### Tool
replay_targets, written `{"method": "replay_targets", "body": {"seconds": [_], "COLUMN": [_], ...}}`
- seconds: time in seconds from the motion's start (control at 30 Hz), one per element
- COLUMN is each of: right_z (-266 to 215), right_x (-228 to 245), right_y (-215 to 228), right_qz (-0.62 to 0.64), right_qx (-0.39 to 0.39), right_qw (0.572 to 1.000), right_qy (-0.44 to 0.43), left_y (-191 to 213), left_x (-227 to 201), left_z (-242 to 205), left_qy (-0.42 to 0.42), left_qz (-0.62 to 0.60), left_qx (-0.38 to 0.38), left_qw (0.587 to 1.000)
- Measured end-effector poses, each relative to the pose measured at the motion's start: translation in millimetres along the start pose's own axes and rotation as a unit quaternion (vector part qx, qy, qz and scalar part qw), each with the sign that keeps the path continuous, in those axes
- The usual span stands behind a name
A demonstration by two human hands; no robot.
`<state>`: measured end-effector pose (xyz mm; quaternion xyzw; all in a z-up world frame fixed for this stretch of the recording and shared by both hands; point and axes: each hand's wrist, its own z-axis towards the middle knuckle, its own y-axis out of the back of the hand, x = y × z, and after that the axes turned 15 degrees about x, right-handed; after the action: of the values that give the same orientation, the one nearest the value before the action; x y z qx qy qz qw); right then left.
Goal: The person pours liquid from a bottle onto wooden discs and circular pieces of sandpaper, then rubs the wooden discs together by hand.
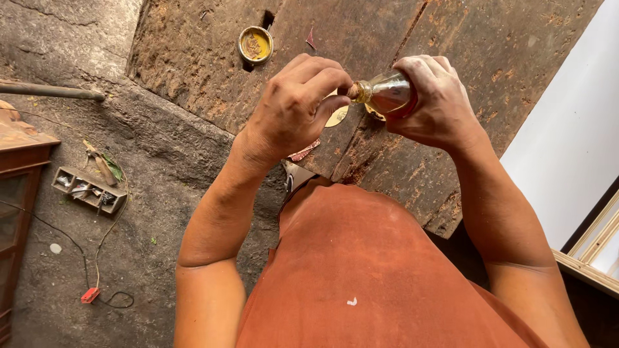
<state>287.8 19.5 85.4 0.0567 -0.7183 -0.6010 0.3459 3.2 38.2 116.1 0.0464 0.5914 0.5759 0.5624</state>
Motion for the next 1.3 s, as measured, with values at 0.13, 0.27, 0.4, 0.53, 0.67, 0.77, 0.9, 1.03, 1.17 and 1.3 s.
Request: {"method": "replay_targets", "body": {"seconds": [0.13,0.27,0.4,0.53,0.67,0.77,0.9,1.03,1.17,1.3], "right_z": [-3,-23,-48,-60,-62,-66,-68,-76,-97,-108], "right_x": [-5,-21,-53,-83,-94,-95,-94,-92,-72,-47], "right_y": [-3,-4,-5,-24,-48,-62,-71,-62,-56,-67], "right_qz": [0.034,0.224,0.403,0.512,0.517,0.440,0.403,0.443,0.484,0.561], "right_qx": [0.001,-0.010,-0.095,-0.178,-0.242,-0.260,-0.240,-0.214,-0.216,-0.126], "right_qw": [0.999,0.969,0.900,0.834,0.813,0.846,0.869,0.857,0.802,0.718], "right_qy": [-0.023,-0.101,-0.140,-0.104,-0.116,-0.151,-0.161,-0.153,-0.276,-0.392], "left_y": [-9,-19,-31,-63,-90,-99,-100,-85,-62,-73], "left_x": [6,27,65,90,101,109,109,89,52,26], "left_z": [-5,-34,-75,-103,-115,-119,-125,-119,-103,-46], "left_qy": [0.005,0.072,0.174,0.371,0.314,0.323,0.362,0.363,0.370,0.289], "left_qz": [-0.051,-0.311,-0.362,-0.186,0.068,0.123,0.117,0.106,0.118,-0.066], "left_qx": [-0.034,-0.141,-0.225,-0.204,-0.167,-0.153,-0.166,-0.153,-0.181,-0.078], "left_qw": [0.998,0.937,0.888,0.887,0.932,0.926,0.910,0.913,0.904,0.952]}}
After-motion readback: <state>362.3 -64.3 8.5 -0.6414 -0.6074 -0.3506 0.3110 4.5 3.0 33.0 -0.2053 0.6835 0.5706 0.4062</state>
